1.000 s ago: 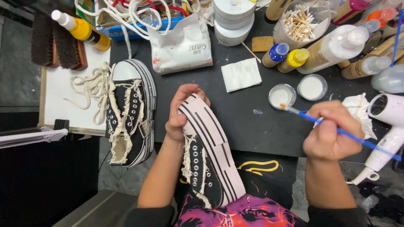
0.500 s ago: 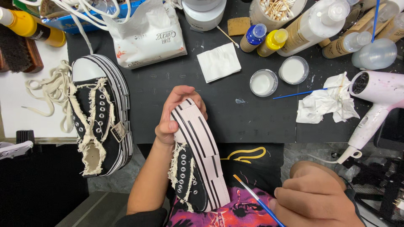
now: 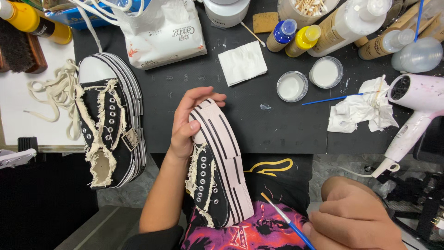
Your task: The person paints black lines on the white sole of a canvas shoe using a small paintbrush and white paint, occasionally wiping the brush on a paper towel.
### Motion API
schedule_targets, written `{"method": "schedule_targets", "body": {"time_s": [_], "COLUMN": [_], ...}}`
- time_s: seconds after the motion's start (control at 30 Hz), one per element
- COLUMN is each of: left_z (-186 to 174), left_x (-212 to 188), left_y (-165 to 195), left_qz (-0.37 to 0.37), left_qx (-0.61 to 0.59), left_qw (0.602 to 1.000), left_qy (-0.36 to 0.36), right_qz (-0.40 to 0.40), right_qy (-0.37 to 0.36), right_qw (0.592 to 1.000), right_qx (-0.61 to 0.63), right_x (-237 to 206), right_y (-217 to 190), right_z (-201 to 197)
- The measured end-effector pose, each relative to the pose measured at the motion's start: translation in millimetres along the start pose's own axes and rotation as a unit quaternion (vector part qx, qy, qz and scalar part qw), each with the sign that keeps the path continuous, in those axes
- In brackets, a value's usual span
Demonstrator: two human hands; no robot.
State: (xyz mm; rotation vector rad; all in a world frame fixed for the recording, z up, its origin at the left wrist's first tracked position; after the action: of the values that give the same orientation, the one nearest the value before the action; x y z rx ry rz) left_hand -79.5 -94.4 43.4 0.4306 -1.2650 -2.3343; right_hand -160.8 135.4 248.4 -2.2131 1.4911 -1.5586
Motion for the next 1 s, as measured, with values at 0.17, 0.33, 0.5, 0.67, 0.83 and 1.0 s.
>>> {"method": "schedule_targets", "body": {"time_s": [0.17,0.33,0.5,0.67,0.83,1.0], "left_z": [0,-4,-5,-7,-14,-17], "left_x": [-3,1,3,5,6,6], "left_y": [12,7,6,6,3,4], "left_qz": [0.021,0.020,0.026,0.027,0.020,0.017], "left_qx": [0.111,0.082,0.071,0.074,0.062,0.073], "left_qw": [0.994,0.996,0.997,0.996,0.995,0.996], "left_qy": [0.012,0.033,0.029,0.050,0.070,0.054], "right_qz": [0.018,-0.033,0.098,-0.032,-0.021,0.062], "right_qy": [0.002,0.005,0.009,0.011,-0.013,0.010], "right_qw": [0.999,0.999,0.995,0.999,0.999,0.998], "right_qx": [-0.041,-0.019,-0.016,-0.018,-0.036,-0.013], "right_x": [-10,-17,-13,-1,-1,-15], "right_y": [-3,-2,2,-10,-17,0], "right_z": [2,3,8,15,17,-8]}}
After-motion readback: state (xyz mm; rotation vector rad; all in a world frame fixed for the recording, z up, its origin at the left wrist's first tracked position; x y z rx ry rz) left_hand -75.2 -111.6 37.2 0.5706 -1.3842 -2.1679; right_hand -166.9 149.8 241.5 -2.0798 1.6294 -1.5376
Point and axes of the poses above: each hand's wrist, its own x-axis towards the middle knuckle, its own z-axis out of the palm, y = z × x, the point moved 8 cm from there along x, towards the middle knuckle, and after that the axes turned 3 degrees about x, right-handed, at the moved point
